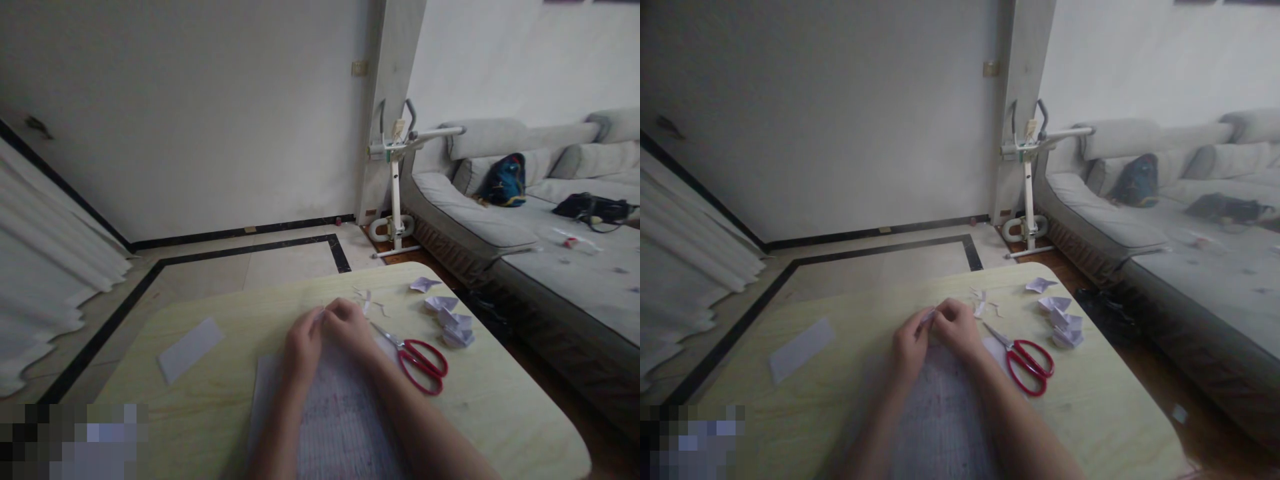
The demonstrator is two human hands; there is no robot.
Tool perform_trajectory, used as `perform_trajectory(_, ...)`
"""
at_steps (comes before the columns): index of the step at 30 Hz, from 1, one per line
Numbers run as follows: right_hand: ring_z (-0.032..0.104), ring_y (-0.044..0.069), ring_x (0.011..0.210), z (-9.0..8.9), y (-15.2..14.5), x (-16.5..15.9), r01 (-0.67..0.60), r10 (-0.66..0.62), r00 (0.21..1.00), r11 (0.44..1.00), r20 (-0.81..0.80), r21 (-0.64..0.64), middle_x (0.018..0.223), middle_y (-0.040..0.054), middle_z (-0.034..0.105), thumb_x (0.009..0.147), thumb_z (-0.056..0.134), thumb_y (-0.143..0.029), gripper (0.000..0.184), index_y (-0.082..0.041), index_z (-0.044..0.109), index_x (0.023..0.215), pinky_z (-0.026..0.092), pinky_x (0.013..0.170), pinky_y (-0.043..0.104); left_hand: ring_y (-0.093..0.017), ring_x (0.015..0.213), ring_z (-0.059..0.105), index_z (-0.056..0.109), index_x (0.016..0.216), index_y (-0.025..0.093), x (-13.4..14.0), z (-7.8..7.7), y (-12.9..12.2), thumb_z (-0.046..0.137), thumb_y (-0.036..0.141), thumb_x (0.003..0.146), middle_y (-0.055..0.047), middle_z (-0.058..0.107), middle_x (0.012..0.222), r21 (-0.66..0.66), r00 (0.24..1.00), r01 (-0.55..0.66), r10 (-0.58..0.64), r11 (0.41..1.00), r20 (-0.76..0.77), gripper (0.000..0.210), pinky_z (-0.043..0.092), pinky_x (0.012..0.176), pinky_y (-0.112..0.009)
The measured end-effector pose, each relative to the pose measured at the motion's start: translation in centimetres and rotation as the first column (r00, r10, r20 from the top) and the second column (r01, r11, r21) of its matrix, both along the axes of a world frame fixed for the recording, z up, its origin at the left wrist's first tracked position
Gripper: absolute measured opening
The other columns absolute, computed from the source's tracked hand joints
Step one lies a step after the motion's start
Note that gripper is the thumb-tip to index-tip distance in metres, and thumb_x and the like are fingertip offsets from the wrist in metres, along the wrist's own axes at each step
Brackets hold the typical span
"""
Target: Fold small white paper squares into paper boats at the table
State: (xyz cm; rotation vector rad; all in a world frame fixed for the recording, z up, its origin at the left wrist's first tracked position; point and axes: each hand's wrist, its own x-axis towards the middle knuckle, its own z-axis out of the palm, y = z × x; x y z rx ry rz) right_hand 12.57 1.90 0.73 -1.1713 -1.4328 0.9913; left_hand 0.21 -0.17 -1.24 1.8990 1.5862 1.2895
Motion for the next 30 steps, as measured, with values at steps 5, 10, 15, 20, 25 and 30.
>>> perform_trajectory(5, 0.050, 0.011, 0.057, 0.3, -0.1, 0.1, 0.000, 0.000, 1.000, 1.000, 0.004, -0.027, 0.058, -0.0017, 0.055, 0.068, 0.051, -0.015, 0.009, -0.015, 0.058, 0.062, 0.038, 0.052, 0.021, -0.020, 0.096, 0.062, 0.064, 0.105, 0.017, -0.1, -0.2, 0.1, 0.047, 0.022, 0.086, -0.009, 0.068, 0.102, 0.027, 1.000, 0.021, -0.021, 0.999, 0.002, 0.026, 0.049, 0.086, -0.034)
perform_trajectory(10, 0.046, 0.011, 0.054, 0.0, -0.1, 0.1, 0.072, -0.072, 0.994, 0.997, 0.085, 0.003, 0.054, -0.0030, 0.051, 0.066, 0.050, -0.015, 0.009, -0.016, 0.054, 0.058, 0.034, 0.049, 0.021, -0.020, 0.098, 0.060, 0.064, 0.106, 0.018, 0.1, -0.1, 0.1, 0.045, 0.019, 0.087, -0.009, 0.067, 0.103, 0.084, 0.995, 0.092, -0.089, 0.992, -0.033, 0.027, 0.048, 0.088, -0.036)
perform_trajectory(15, 0.044, 0.012, 0.053, 0.0, -0.4, -0.3, 0.214, -0.222, 0.956, 0.975, 0.191, 0.059, 0.052, -0.0030, 0.048, 0.066, 0.051, -0.016, 0.011, -0.017, 0.050, 0.055, 0.030, 0.049, 0.022, -0.021, 0.100, 0.060, 0.063, 0.106, 0.020, 0.5, 0.0, -0.1, 0.048, 0.019, 0.084, -0.009, 0.066, 0.104, 0.066, 0.996, 0.089, -0.090, 0.994, 0.021, 0.027, 0.047, 0.089, -0.036)
perform_trajectory(20, 0.048, 0.012, 0.057, 0.3, -0.4, -0.4, 0.105, -0.108, 0.992, 0.993, 0.058, 0.054, 0.057, -0.0017, 0.054, 0.070, 0.050, -0.016, 0.011, -0.017, 0.055, 0.060, 0.036, 0.053, 0.022, -0.020, 0.081, 0.064, 0.063, 0.094, 0.017, 0.2, 0.6, -0.1, 0.059, 0.032, 0.078, -0.007, 0.068, 0.086, -0.120, 0.957, -0.079, 0.109, 0.990, 0.269, 0.023, 0.050, 0.073, -0.031)
perform_trajectory(25, 0.057, 0.014, 0.068, 0.7, 0.1, -0.3, -0.011, 0.010, 0.994, 1.000, -0.104, -0.007, 0.069, 0.0016, 0.064, 0.072, 0.056, -0.019, 0.009, -0.016, 0.064, 0.072, 0.044, 0.066, 0.025, -0.018, 0.083, 0.065, 0.056, 0.104, 0.015, 0.0, 1.4, 0.1, 0.059, 0.036, 0.077, -0.008, 0.068, 0.092, -0.229, 0.821, 0.007, 0.125, 0.973, 0.557, 0.034, 0.050, 0.073, -0.028)
perform_trajectory(30, 0.060, 0.016, 0.073, 1.3, 0.0, 0.0, -0.088, 0.077, 0.985, 0.994, -0.153, -0.065, 0.074, 0.0034, 0.067, 0.072, 0.059, -0.021, 0.012, -0.015, 0.069, 0.074, 0.046, 0.070, 0.026, -0.019, 0.089, 0.064, 0.054, 0.111, 0.016, 0.2, 1.7, -0.1, 0.059, 0.034, 0.078, -0.009, 0.067, 0.098, -0.235, 0.787, 0.105, 0.064, 0.966, 0.613, 0.038, 0.049, 0.078, -0.029)
